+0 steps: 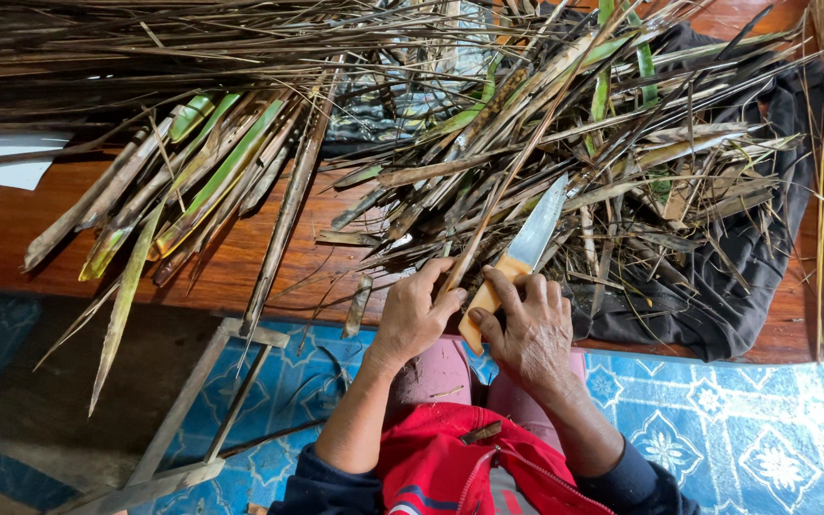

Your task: The person strips the leafy parts away from the central ribs of dried plant stems using a knife.

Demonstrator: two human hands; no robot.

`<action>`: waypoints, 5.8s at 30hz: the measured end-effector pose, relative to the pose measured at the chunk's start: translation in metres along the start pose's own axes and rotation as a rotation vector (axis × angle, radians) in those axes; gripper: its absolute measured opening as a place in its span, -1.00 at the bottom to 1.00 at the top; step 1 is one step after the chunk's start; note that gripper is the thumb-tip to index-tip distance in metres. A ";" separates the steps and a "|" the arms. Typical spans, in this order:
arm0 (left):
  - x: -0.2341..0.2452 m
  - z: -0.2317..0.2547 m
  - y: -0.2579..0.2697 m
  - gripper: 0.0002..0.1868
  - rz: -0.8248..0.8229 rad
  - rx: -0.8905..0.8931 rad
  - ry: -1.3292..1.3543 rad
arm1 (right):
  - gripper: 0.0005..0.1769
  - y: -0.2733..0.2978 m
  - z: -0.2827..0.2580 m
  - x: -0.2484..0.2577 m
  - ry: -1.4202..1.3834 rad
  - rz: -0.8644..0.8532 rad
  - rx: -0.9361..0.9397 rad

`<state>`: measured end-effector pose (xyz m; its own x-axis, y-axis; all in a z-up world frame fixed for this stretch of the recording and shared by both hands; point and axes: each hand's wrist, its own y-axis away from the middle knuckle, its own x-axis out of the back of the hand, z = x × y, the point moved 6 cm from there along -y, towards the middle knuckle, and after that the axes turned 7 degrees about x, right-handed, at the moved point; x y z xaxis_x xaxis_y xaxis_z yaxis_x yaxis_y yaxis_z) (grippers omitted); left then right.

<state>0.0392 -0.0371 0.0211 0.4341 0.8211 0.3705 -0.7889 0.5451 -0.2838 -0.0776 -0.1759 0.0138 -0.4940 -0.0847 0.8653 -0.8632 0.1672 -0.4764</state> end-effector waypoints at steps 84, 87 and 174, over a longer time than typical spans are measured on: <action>-0.050 0.018 0.006 -0.79 -0.115 0.138 0.372 | -0.31 -0.014 -0.014 0.032 -1.913 -0.088 -0.441; -0.059 0.007 0.004 -0.81 -0.024 0.071 0.307 | -0.31 -0.013 -0.013 0.036 -1.887 -0.083 -0.422; 0.014 0.067 0.024 -0.85 0.316 -0.116 -0.623 | -0.29 -0.014 -0.010 0.009 -1.697 0.123 -0.380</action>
<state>-0.0022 -0.0240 0.0785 -0.1649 0.7124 0.6822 -0.7698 0.3395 -0.5405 -0.0685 -0.1696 0.0300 -0.3157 -0.8609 -0.3990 -0.8676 0.4321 -0.2460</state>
